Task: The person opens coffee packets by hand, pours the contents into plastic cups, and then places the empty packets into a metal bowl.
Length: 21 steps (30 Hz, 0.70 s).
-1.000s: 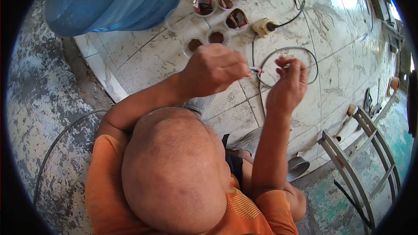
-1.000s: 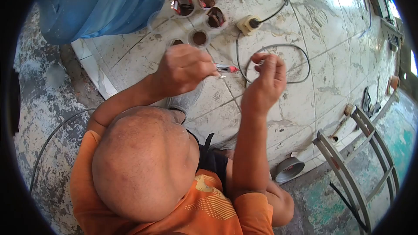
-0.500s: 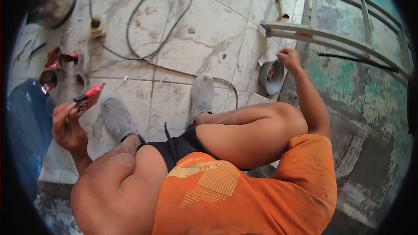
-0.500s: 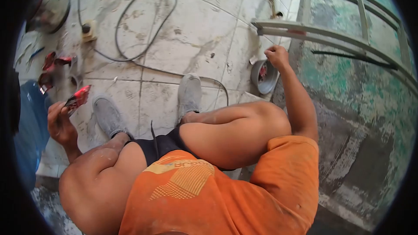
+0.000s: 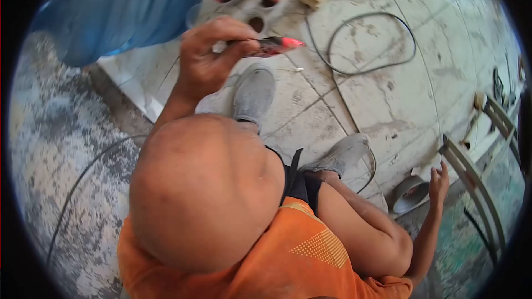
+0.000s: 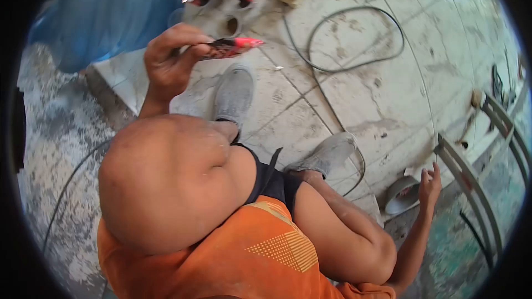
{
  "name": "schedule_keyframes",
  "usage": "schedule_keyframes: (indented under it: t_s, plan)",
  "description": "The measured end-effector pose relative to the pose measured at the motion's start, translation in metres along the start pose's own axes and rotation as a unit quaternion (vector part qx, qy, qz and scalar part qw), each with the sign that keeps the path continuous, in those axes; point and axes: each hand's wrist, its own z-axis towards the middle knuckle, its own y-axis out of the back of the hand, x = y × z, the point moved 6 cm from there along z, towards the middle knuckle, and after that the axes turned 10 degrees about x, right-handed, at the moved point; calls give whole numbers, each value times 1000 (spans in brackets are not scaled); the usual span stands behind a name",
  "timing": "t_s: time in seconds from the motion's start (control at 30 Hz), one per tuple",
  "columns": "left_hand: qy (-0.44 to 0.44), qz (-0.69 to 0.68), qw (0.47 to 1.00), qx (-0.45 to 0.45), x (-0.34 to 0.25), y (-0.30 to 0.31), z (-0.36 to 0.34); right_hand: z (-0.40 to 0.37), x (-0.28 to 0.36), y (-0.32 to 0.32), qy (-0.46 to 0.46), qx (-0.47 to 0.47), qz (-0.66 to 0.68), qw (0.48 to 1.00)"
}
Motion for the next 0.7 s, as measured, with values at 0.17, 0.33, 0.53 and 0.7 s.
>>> schedule_keyframes:
  t_s: [0.17, 0.33, 0.53, 0.7]
  plan:
    - [-33, -20, 999, 0, -5, 5, -7, -12, 327, 8, 294, 191, 131, 927]
    - [-21, -68, 997, -36, 1, 20, -16, -44, 508, -46, 448, 225, 344, 794]
    - [150, -192, 954, -174, 54, 49, -59, -69, 615, -134, 417, 313, 495, 695]
    - [345, -168, 886, -261, 108, 68, -97, -58, 653, -164, 268, 315, 528, 742]
